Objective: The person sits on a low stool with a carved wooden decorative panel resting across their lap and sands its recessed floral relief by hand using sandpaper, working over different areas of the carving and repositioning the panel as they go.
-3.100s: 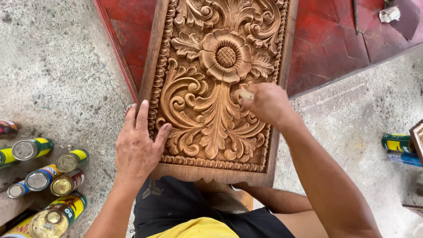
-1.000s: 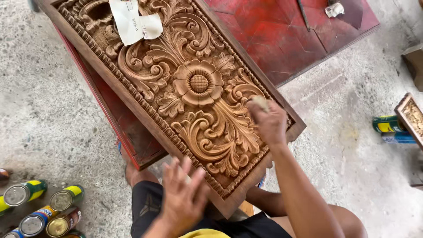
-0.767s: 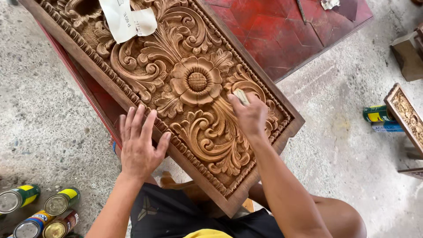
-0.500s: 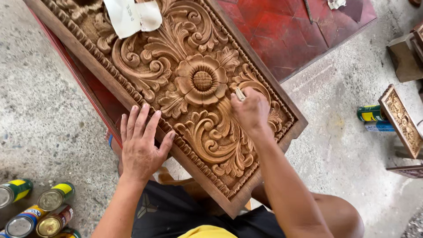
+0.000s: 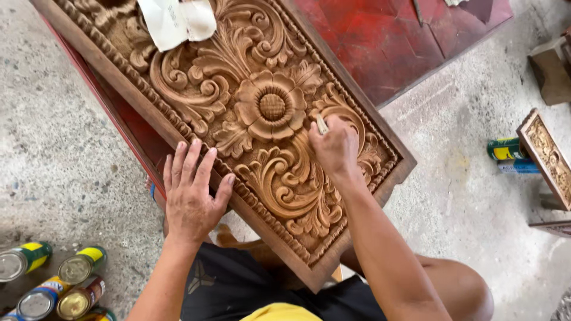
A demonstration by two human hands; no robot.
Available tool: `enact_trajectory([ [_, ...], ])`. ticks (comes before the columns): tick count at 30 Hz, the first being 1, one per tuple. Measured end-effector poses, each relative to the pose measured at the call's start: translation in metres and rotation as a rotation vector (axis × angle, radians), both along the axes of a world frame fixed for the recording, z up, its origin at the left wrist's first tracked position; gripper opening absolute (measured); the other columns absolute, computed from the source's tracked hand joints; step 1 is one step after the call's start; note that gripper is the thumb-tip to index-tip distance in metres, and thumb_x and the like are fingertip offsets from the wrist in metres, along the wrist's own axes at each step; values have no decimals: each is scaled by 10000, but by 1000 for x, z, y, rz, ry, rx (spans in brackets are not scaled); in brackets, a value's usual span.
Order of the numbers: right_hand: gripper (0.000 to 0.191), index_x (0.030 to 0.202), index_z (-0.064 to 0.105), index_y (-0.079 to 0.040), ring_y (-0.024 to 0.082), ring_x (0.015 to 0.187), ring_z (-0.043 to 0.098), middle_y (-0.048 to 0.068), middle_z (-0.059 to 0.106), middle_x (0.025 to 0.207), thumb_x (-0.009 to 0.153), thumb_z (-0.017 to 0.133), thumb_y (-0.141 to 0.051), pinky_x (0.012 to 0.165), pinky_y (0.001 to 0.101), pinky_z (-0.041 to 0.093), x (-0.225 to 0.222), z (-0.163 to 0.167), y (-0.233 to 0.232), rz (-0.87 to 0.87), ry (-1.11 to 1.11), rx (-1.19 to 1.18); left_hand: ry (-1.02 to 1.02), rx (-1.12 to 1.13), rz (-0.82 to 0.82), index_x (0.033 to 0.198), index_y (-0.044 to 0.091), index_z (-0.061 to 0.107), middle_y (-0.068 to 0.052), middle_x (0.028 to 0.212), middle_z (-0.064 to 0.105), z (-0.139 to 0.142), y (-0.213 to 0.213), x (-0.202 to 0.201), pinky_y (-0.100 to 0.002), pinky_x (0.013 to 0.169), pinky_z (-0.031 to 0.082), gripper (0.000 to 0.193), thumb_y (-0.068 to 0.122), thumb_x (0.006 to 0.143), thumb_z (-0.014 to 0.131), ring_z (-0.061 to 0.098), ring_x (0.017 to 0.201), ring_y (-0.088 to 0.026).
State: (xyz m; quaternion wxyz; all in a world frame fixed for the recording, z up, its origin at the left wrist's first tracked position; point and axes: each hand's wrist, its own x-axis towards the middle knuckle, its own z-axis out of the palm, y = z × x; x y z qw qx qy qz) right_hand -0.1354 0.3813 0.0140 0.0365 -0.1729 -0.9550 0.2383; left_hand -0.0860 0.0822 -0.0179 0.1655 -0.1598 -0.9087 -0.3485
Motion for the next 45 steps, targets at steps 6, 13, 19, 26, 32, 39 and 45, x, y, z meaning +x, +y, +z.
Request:
enact_trajectory([
  [6, 277, 819, 593, -55, 121, 500, 480, 67, 617, 665, 963, 726, -251, 412, 259, 402, -1, 29, 11, 324, -49, 332, 2, -10, 10, 1386, 63, 641, -161, 1538, 517, -1, -1, 2, -561, 1250, 283, 550, 401, 957, 702, 408, 1487, -369],
  [13, 144, 848, 612, -117, 84, 468, 486, -5, 609, 680, 939, 688, -199, 351, 245, 382, 11, 46, 4, -80, -89, -182, -22, -16, 27, 1385, 66, 641, -165, 1542, 521, -5, -1, 3, -541, 1249, 292, 539, 403, 967, 691, 407, 1492, -375],
  [19, 225, 823, 587, -69, 103, 444, 444, 26, 557, 605, 1007, 654, -181, 359, 271, 337, 1, 12, -6, -42, -51, -45, 18, -14, 14, 1387, 62, 642, -158, 1535, 529, -2, 2, 3, -544, 1245, 311, 526, 391, 979, 691, 415, 1486, -378],
  [26, 183, 816, 607, -67, 64, 464, 481, -28, 554, 622, 935, 683, -184, 364, 234, 435, 12, 36, 8, -24, -116, -39, 33, -18, 24, 1380, 65, 643, -155, 1527, 534, -3, 2, 3, -545, 1241, 317, 524, 374, 963, 710, 424, 1483, -377],
  [32, 151, 849, 608, -80, 111, 458, 447, 26, 559, 617, 922, 677, -193, 372, 277, 350, 15, 30, 3, -167, -53, -249, 2, -1, 20, 1381, 56, 643, -159, 1536, 534, -2, 4, 4, -538, 1243, 326, 514, 358, 971, 714, 426, 1488, -377],
  [39, 210, 749, 513, -74, 132, 436, 447, 71, 550, 578, 899, 642, -145, 343, 272, 318, 2, 11, 2, -236, -48, -299, 10, -13, 16, 1372, 63, 646, -156, 1525, 540, -3, 1, 3, -539, 1237, 321, 516, 369, 962, 716, 425, 1483, -376],
  [45, 254, 726, 499, -105, 147, 485, 452, 86, 551, 643, 882, 692, -160, 367, 278, 333, 1, 12, 6, -219, -91, -258, 7, -16, 21, 1387, 74, 646, -148, 1527, 536, -8, 1, 5, -537, 1249, 312, 514, 380, 978, 705, 420, 1493, -364],
])
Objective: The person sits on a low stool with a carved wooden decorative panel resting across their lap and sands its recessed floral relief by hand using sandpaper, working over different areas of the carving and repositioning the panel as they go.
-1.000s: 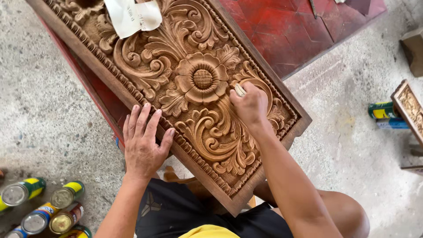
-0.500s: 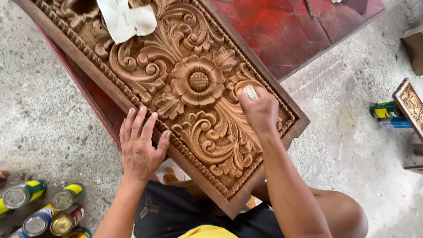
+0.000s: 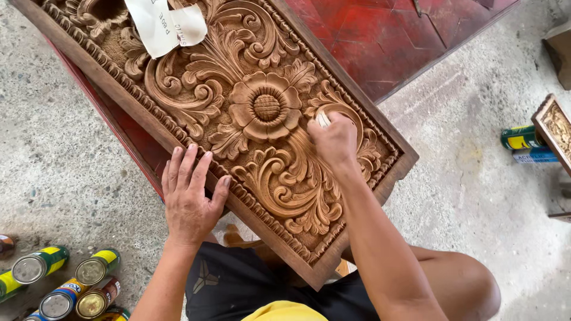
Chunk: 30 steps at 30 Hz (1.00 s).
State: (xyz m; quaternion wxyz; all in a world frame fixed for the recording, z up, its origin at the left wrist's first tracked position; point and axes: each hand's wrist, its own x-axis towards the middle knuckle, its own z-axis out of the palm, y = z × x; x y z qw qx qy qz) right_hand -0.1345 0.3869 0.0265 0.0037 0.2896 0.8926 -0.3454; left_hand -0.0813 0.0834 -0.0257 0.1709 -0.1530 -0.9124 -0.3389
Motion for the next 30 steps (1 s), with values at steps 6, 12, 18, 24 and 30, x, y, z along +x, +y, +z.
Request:
enact_trajectory([
  [6, 374, 765, 574, 34, 152, 550, 485, 74, 602, 703, 923, 761, -249, 438, 299, 449, 2, 11, 5, 120, -5, 177, 2, -20, -9, 1378, 69, 650, -148, 1531, 538, 3, -1, -1, -536, 1246, 312, 514, 390, 980, 700, 415, 1493, -362],
  [12, 233, 865, 731, -24, 119, 611, 650, 85, 729, 735, 853, 761, -254, 539, 279, 515, 10, 14, 7, 83, 218, 25, -1, -7, 21, 1371, 62, 649, -149, 1536, 534, 4, -1, 1, -533, 1252, 316, 502, 387, 991, 693, 416, 1497, -364],
  [18, 178, 899, 721, -53, 124, 588, 653, 44, 731, 789, 858, 731, -226, 495, 314, 560, -2, 1, 0, -52, 135, -96, 21, 6, 28, 1360, 68, 662, -142, 1522, 550, 5, 0, 0, -537, 1248, 317, 498, 385, 978, 701, 431, 1482, -362],
  [24, 211, 884, 706, -17, 125, 540, 616, 78, 700, 731, 881, 731, -227, 438, 269, 499, -5, 18, 4, -33, 23, -114, 5, 1, 5, 1360, 65, 659, -148, 1510, 552, 3, -1, 0, -544, 1243, 314, 507, 391, 974, 708, 430, 1482, -370],
  [30, 187, 884, 728, -46, 105, 529, 571, 57, 688, 723, 854, 751, -228, 409, 263, 433, 5, 26, 16, -17, 69, -200, 27, 4, 25, 1357, 62, 658, -150, 1510, 553, 6, 1, -2, -544, 1243, 318, 508, 374, 961, 715, 430, 1477, -371],
])
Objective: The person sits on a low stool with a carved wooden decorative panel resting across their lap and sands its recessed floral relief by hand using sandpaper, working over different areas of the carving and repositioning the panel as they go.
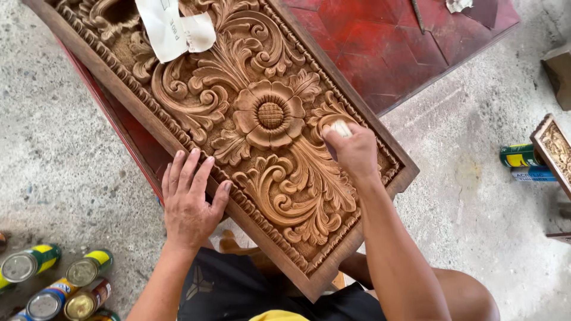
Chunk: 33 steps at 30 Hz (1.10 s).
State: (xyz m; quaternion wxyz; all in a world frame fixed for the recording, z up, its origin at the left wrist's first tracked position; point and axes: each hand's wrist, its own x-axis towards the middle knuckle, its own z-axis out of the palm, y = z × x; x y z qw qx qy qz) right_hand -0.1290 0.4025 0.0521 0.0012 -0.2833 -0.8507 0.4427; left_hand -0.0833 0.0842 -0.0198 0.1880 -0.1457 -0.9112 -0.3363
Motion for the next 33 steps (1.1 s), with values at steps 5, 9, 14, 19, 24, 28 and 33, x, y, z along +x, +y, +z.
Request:
enact_trajectory([
  [5, 266, 873, 694, -10, 98, 543, 548, 55, 663, 715, 913, 750, -267, 459, 273, 454, -10, -25, -5, 94, -8, 206, 0, -16, -15, 1364, 59, 654, -151, 1521, 548, 3, 1, 1, -541, 1236, 323, 505, 362, 965, 717, 433, 1479, -375],
  [9, 236, 914, 686, -9, 138, 528, 568, 94, 679, 735, 933, 680, -244, 439, 300, 490, -13, -9, 5, 106, -126, 126, -15, -23, -9, 1365, 61, 652, -150, 1527, 548, -1, 2, 1, -541, 1237, 326, 502, 356, 963, 719, 435, 1480, -381],
  [14, 226, 918, 719, -41, 111, 527, 576, 67, 686, 710, 926, 722, -267, 467, 294, 458, -13, 23, 14, 216, -178, 163, -11, -19, -6, 1360, 64, 656, -149, 1510, 554, -3, 3, 2, -533, 1233, 334, 503, 340, 945, 724, 439, 1474, -387],
  [19, 233, 956, 658, -62, 115, 556, 549, 46, 661, 786, 981, 647, -293, 463, 283, 474, -16, 5, -1, 310, -190, 244, -10, -14, -26, 1366, 55, 649, -164, 1520, 546, -1, 5, 2, -511, 1235, 343, 480, 305, 964, 726, 428, 1486, -402],
  [24, 353, 883, 636, -60, 145, 604, 472, 56, 618, 774, 1009, 638, -390, 519, 295, 438, -17, 17, 10, 814, -325, 766, -25, -30, -14, 1359, 54, 648, -160, 1513, 551, -1, 7, 2, -511, 1237, 344, 481, 297, 951, 724, 430, 1482, -400],
  [28, 206, 890, 592, -139, 134, 571, 528, 6, 607, 757, 980, 591, -324, 521, 354, 505, -17, 30, 9, 478, -354, 241, -31, -61, -11, 1372, 49, 633, -164, 1533, 539, -2, 8, 3, -511, 1249, 342, 470, 288, 976, 710, 426, 1495, -404],
  [33, 357, 832, 594, -61, 171, 600, 556, 56, 617, 726, 986, 648, -379, 576, 377, 505, -26, 11, 20, 950, -28, 755, -15, -73, -11, 1375, 53, 630, -164, 1528, 536, -3, 11, 3, -519, 1243, 343, 476, 284, 965, 701, 425, 1488, -415],
])
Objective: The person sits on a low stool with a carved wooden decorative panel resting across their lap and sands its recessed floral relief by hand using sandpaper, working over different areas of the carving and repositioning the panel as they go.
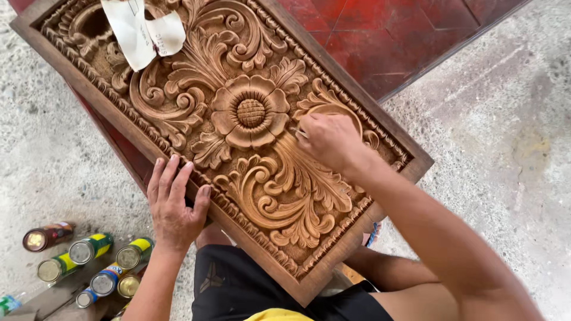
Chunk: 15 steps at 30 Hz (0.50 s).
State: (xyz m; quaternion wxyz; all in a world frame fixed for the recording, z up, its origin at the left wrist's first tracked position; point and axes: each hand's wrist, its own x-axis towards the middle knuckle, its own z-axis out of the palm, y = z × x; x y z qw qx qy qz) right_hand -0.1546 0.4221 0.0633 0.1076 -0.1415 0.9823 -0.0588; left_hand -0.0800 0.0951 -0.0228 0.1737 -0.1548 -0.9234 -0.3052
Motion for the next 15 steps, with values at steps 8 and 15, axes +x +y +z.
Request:
enact_trajectory([
  [8, 290, 841, 596, -82, 223, 640, 600, 68, 630, 727, 969, 615, -341, 632, 424, 499, -9, 1, 14, -26, -142, -43, 0, -24, 13, 1378, 59, 626, -163, 1527, 537, -2, 1, -1, -521, 1241, 354, 476, 283, 965, 702, 432, 1489, -419],
  [15, 269, 849, 647, -130, 223, 649, 611, 57, 622, 703, 1012, 483, -267, 645, 427, 542, -24, 20, 11, -96, -437, 72, 7, -12, 5, 1381, 56, 620, -170, 1528, 536, -1, 3, -2, -522, 1245, 359, 475, 270, 964, 697, 431, 1491, -426],
])
